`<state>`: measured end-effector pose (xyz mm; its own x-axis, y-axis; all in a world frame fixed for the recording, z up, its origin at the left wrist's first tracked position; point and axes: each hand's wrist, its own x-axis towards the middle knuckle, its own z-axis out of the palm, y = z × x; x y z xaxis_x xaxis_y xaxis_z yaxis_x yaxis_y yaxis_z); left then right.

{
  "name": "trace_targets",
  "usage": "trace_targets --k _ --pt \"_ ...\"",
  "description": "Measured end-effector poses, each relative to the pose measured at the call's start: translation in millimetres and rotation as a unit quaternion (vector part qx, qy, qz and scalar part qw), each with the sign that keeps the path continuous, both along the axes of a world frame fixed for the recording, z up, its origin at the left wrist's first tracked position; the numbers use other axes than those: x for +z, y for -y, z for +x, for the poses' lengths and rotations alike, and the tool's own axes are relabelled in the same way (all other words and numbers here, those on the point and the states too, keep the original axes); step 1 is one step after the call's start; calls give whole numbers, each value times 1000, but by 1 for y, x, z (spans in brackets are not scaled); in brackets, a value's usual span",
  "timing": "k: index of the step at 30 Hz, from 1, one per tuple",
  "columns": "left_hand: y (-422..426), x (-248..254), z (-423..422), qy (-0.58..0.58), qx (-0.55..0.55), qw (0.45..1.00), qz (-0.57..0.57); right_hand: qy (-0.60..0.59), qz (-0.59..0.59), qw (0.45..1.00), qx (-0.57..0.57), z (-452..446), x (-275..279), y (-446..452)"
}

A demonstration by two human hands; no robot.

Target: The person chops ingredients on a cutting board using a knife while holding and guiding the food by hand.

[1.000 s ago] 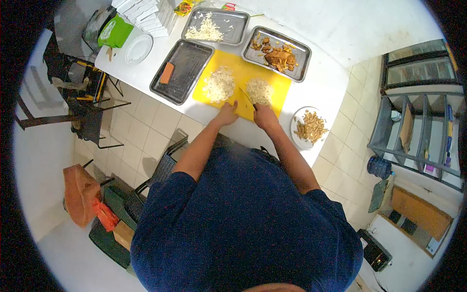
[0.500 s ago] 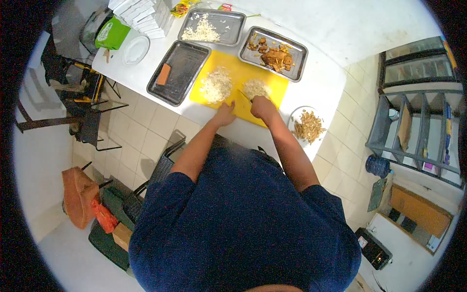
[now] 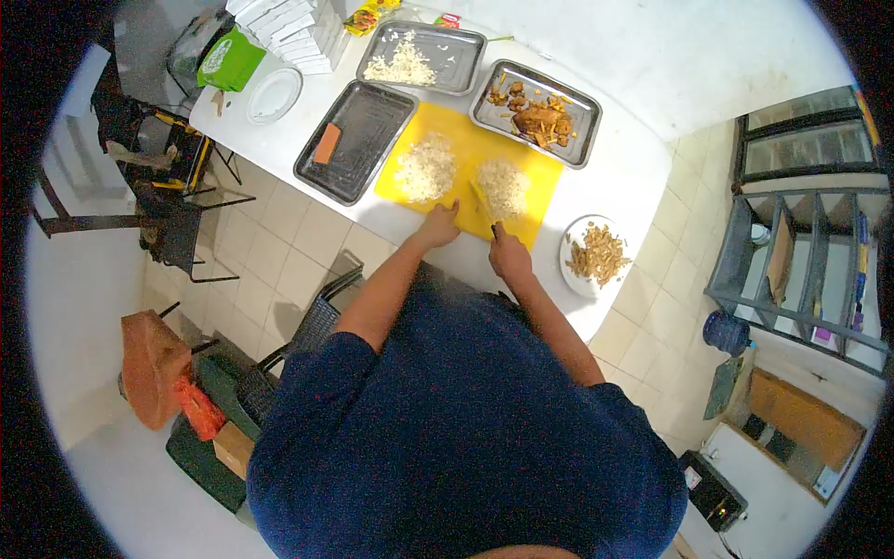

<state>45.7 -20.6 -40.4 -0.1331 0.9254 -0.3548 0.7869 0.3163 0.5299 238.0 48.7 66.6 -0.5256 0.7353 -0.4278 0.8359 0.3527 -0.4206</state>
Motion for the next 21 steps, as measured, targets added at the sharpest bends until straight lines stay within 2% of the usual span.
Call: trace_targets --k 2,8,11,17,21 --pt "4 -12 -3 1 -12 1000 23 2 -11 1000 13 -4 7 -2" --pt "1 15 0 1 -36 998 -45 44 -51 995 70 9 21 -31" --pt "4 -8 -1 -18 -40 999 -20 49 -58 996 56 17 15 -20" --pt "17 38 -5 132 83 988 -13 8 -80 997 6 46 -32 20" --pt "26 27 -19 56 175 980 79 -2 -76 997 -12 39 -37 24"
